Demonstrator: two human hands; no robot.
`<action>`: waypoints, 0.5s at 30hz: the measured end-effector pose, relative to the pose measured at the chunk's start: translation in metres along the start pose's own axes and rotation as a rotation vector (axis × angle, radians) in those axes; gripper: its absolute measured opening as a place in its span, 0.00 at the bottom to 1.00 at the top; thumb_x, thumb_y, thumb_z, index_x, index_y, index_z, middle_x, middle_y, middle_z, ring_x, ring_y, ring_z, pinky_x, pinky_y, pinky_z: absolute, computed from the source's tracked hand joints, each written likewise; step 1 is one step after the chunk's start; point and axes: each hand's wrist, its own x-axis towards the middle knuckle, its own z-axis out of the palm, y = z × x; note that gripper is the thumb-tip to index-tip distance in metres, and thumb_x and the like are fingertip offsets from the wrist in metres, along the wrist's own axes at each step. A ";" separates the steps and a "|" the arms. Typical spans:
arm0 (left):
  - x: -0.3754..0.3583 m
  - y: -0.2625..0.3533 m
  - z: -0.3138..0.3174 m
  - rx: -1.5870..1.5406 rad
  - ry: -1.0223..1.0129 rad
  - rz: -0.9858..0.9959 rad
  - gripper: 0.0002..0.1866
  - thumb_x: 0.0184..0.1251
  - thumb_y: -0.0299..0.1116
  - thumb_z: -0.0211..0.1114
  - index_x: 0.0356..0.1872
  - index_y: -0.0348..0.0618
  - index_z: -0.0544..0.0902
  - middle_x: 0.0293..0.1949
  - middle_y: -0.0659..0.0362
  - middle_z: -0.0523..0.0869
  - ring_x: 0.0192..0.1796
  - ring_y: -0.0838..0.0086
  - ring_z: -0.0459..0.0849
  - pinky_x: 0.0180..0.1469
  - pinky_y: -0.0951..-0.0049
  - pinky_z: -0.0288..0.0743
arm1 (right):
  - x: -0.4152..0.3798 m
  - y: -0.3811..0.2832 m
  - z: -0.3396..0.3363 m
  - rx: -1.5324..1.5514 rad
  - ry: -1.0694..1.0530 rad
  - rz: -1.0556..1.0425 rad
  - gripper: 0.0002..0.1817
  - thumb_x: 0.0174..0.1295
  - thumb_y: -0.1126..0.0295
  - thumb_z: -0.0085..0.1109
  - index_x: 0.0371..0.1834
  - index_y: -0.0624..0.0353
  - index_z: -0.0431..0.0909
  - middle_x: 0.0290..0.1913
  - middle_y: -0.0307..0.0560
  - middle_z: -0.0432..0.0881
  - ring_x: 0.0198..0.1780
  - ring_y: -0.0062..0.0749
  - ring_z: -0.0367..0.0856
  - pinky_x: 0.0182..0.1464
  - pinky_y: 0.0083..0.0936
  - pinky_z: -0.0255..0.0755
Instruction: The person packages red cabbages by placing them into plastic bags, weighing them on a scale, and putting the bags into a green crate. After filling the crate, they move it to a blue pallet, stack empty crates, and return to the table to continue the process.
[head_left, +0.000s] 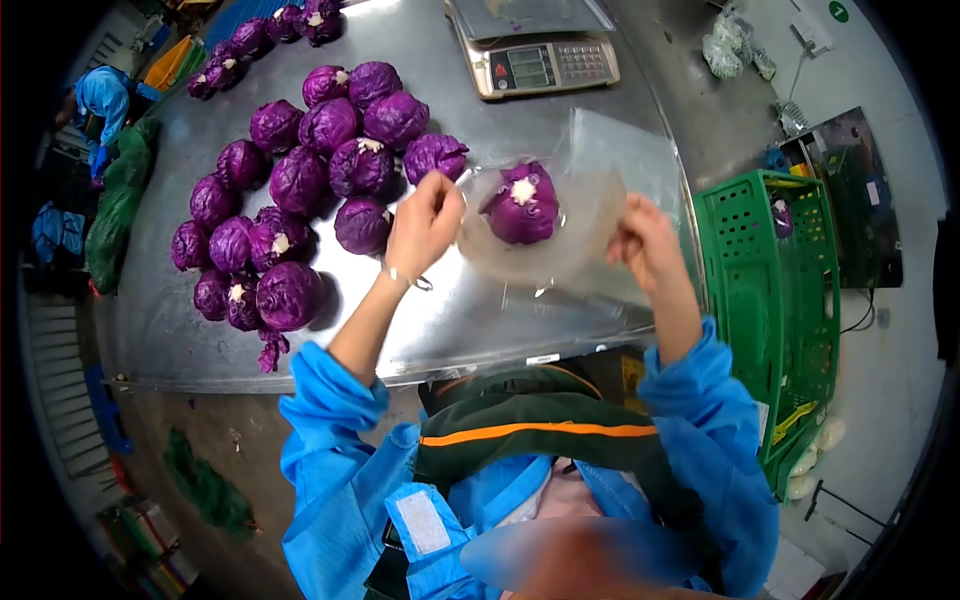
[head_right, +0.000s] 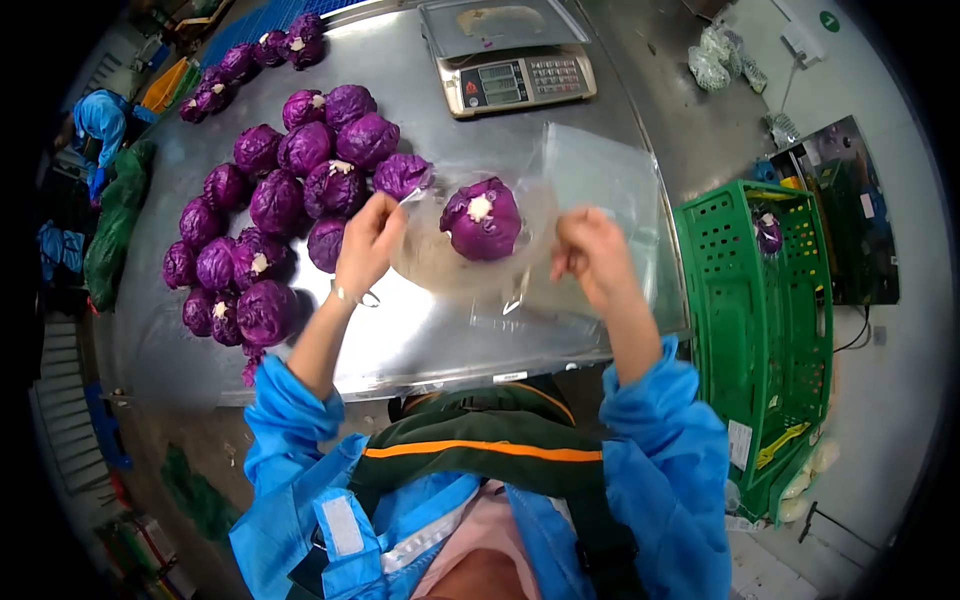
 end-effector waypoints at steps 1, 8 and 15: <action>0.008 -0.010 -0.003 -0.045 -0.084 -0.119 0.09 0.65 0.32 0.53 0.28 0.36 0.72 0.17 0.58 0.77 0.18 0.79 0.77 0.23 0.76 0.70 | 0.004 0.003 -0.008 -0.002 0.003 0.003 0.05 0.57 0.74 0.53 0.35 0.62 0.71 0.28 0.47 0.77 0.25 0.29 0.76 0.27 0.25 0.72; -0.031 0.011 0.008 -0.344 -0.333 -0.504 0.07 0.67 0.30 0.52 0.31 0.38 0.70 0.16 0.60 0.76 0.15 0.78 0.76 0.18 0.78 0.71 | -0.049 -0.031 0.035 -1.382 0.018 -0.947 0.14 0.52 0.73 0.56 0.43 0.55 0.76 0.32 0.42 0.79 0.49 0.35 0.77 0.60 0.50 0.56; -0.028 0.043 -0.005 -0.245 -0.609 -0.591 0.09 0.68 0.31 0.54 0.36 0.34 0.69 0.19 0.55 0.80 0.19 0.73 0.81 0.21 0.75 0.78 | -0.119 -0.112 0.029 -1.529 -0.036 -1.112 0.11 0.51 0.79 0.56 0.38 0.61 0.79 0.33 0.48 0.80 0.43 0.40 0.78 0.62 0.51 0.59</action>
